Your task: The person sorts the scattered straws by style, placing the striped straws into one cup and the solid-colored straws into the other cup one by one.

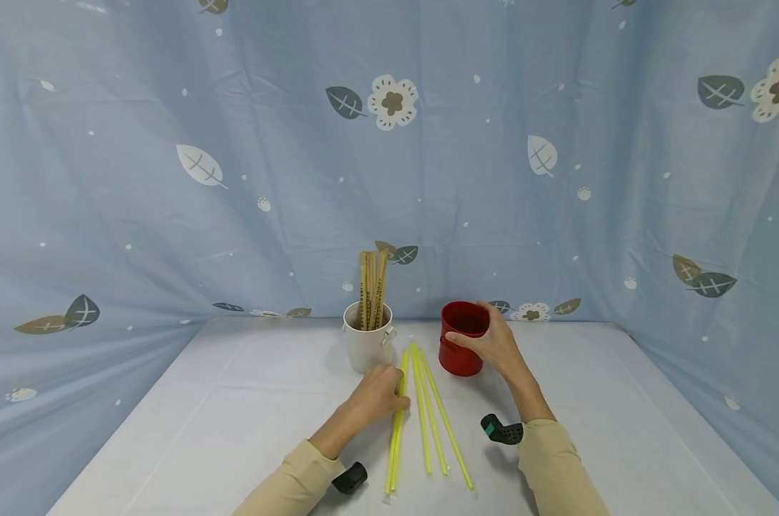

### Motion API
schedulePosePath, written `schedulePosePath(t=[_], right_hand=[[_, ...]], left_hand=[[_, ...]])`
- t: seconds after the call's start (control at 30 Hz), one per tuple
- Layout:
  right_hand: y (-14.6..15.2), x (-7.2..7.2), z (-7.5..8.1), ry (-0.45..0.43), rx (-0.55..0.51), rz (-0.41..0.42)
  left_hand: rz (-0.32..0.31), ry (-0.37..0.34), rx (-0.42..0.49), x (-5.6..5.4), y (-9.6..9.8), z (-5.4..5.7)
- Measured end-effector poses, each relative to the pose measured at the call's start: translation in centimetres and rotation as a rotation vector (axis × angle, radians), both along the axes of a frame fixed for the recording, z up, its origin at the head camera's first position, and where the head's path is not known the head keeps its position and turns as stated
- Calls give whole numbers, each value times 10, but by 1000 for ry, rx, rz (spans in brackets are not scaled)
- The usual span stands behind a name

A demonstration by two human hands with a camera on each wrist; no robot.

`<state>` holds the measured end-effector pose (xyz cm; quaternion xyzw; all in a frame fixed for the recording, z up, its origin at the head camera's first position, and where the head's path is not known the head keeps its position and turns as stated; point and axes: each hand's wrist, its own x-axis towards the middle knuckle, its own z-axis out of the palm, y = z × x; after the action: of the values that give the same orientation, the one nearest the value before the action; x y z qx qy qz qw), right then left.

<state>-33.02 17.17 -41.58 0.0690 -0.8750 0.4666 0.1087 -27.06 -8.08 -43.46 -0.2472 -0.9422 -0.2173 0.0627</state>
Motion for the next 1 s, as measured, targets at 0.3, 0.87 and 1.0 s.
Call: schedulePosePath(t=[0.3,0.87,1.0], right_hand=[[0,1,3,-5,0,3],[0,4,7,49,43,-19],[-1,5,8,55,55,-21]], left_hand=[[-40,-21,45,4,-3,6],[-32,-231,144,0,-12,16],[-37,-243,152,1,-14,20]])
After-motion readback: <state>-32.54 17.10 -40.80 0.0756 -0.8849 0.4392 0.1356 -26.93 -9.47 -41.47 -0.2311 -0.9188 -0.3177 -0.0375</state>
